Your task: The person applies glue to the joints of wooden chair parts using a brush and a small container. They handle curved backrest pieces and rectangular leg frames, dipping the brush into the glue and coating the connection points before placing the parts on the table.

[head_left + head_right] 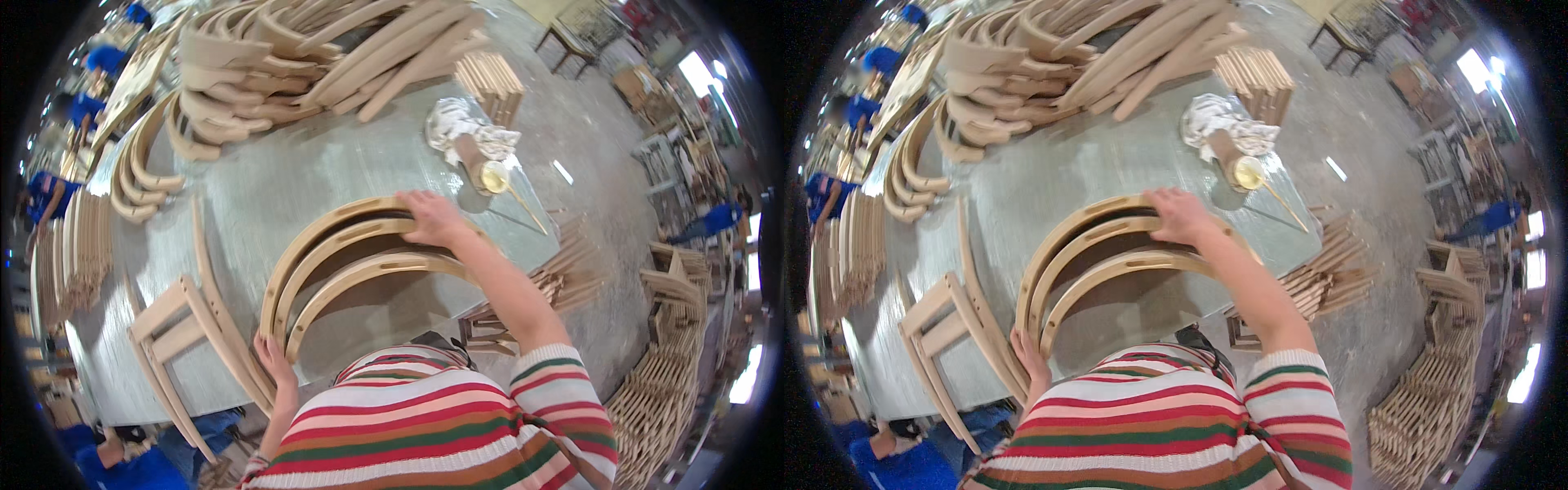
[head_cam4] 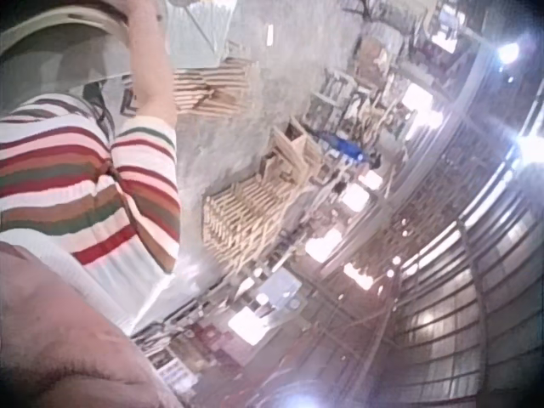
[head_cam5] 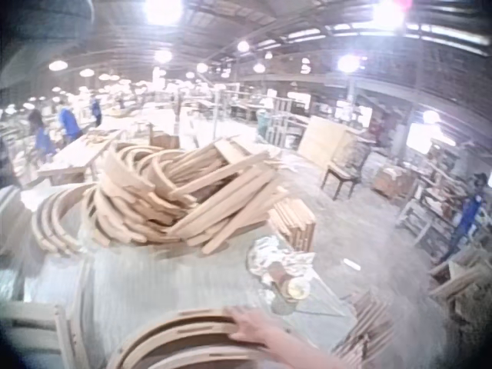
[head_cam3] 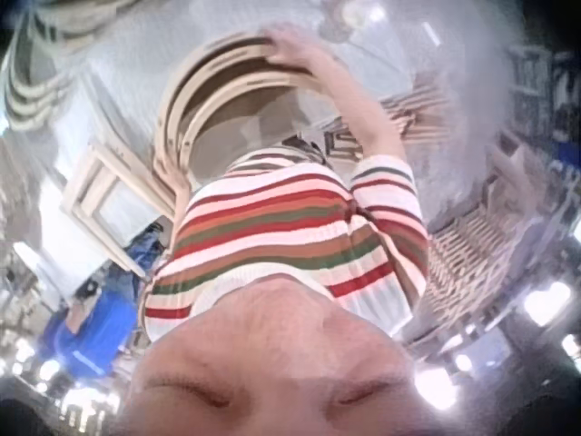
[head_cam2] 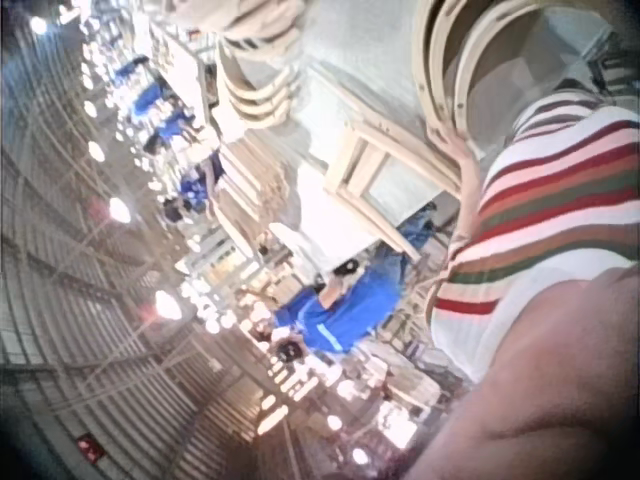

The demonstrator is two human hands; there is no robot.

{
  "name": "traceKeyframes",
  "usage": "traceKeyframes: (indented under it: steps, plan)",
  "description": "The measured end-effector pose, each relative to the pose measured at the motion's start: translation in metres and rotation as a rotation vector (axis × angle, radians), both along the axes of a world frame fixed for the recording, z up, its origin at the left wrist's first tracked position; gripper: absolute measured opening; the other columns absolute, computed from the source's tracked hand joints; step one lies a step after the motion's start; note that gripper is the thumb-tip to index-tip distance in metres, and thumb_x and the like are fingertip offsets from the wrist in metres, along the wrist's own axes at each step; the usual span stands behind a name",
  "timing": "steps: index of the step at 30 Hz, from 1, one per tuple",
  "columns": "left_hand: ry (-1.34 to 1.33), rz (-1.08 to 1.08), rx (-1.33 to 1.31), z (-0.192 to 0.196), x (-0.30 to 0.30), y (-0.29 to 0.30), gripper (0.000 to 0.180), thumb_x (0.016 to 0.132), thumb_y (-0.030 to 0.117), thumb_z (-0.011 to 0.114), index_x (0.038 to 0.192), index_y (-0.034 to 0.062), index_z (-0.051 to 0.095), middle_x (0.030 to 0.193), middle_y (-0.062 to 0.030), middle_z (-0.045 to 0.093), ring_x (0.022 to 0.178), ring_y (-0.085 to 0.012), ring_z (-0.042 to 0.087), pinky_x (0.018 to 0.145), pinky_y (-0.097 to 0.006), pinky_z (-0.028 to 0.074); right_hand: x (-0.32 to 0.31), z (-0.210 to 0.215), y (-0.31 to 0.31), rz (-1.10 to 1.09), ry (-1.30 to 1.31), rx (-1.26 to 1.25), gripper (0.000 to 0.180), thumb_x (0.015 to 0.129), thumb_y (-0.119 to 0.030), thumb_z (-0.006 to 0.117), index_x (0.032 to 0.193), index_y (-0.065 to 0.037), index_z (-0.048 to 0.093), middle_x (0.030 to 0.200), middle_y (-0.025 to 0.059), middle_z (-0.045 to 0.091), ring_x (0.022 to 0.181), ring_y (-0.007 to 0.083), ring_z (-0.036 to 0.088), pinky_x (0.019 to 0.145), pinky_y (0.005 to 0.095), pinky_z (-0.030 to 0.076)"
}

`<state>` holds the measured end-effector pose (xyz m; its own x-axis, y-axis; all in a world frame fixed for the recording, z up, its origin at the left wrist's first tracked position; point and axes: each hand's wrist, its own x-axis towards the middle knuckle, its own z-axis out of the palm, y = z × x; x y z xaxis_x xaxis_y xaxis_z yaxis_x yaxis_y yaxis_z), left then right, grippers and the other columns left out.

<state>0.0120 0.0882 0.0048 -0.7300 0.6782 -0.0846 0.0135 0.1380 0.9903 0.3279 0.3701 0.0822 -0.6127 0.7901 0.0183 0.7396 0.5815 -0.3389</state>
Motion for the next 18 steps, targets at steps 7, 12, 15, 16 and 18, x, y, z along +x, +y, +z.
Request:
traceKeyframes:
  steps: [7, 12, 15, 16, 18]
  plan:
    - [0.023, -0.009, -0.241, 0.029, -0.016, -0.001, 0.037, 0.093, 0.023, 0.052, 0.118, -0.0031, 0.046, 0.103, -0.0091, 0.053, 0.094, -0.0168, 0.050, 0.084, -0.031, 0.041, 0.037, -0.005, -0.010, -0.134, 0.711, 0.062, 0.046, 0.081, -0.030, 0.064, 0.118, -0.005, 0.054, 0.100, 0.0109, 0.060, 0.090, 0.0245, 0.059, 0.079, 0.0330, 0.048]
    - [0.597, -0.048, -0.114, 0.093, 0.019, 0.067, 0.035, 0.089, 0.012, 0.053, 0.120, -0.0043, 0.047, 0.107, -0.0102, 0.054, 0.097, -0.0185, 0.053, 0.089, -0.032, 0.040, 0.130, -0.032, -0.030, -0.814, 1.783, -0.872, 0.031, 0.088, -0.030, 0.058, 0.103, -0.003, 0.056, 0.078, 0.0067, 0.059, 0.060, 0.0134, 0.055, 0.053, 0.0258, 0.047]
    - [0.397, -0.402, 0.034, 0.115, 0.079, 0.169, 0.026, 0.088, 0.011, 0.053, 0.110, -0.0034, 0.055, 0.105, -0.0094, 0.057, 0.096, -0.0171, 0.054, 0.086, -0.029, 0.043, 0.184, -0.063, -0.023, -1.073, 2.244, -1.018, 0.031, 0.088, -0.035, 0.059, 0.096, -0.005, 0.056, 0.077, 0.0057, 0.058, 0.059, 0.0134, 0.053, 0.051, 0.0252, 0.046]
    - [0.108, -0.509, 0.004, 0.128, 0.129, 0.211, 0.025, 0.088, 0.012, 0.053, 0.109, -0.0014, 0.055, 0.105, -0.0081, 0.057, 0.095, -0.0148, 0.054, 0.085, -0.029, 0.043, 0.202, -0.073, -0.018, -1.141, 2.395, -0.979, 0.032, 0.088, -0.036, 0.059, 0.095, -0.006, 0.055, 0.077, 0.0053, 0.057, 0.059, 0.0134, 0.053, 0.051, 0.0246, 0.046]
    - [-0.253, -0.661, 0.045, 0.107, 0.184, 0.263, 0.026, 0.087, 0.013, 0.056, 0.110, 0.0023, 0.055, 0.105, -0.0068, 0.058, 0.094, -0.0159, 0.056, 0.083, -0.029, 0.045, 0.207, -0.081, -0.016, -1.157, 2.486, -1.012, 0.032, 0.088, -0.036, 0.059, 0.096, -0.006, 0.055, 0.077, 0.0049, 0.057, 0.060, 0.0126, 0.053, 0.051, 0.0246, 0.045]
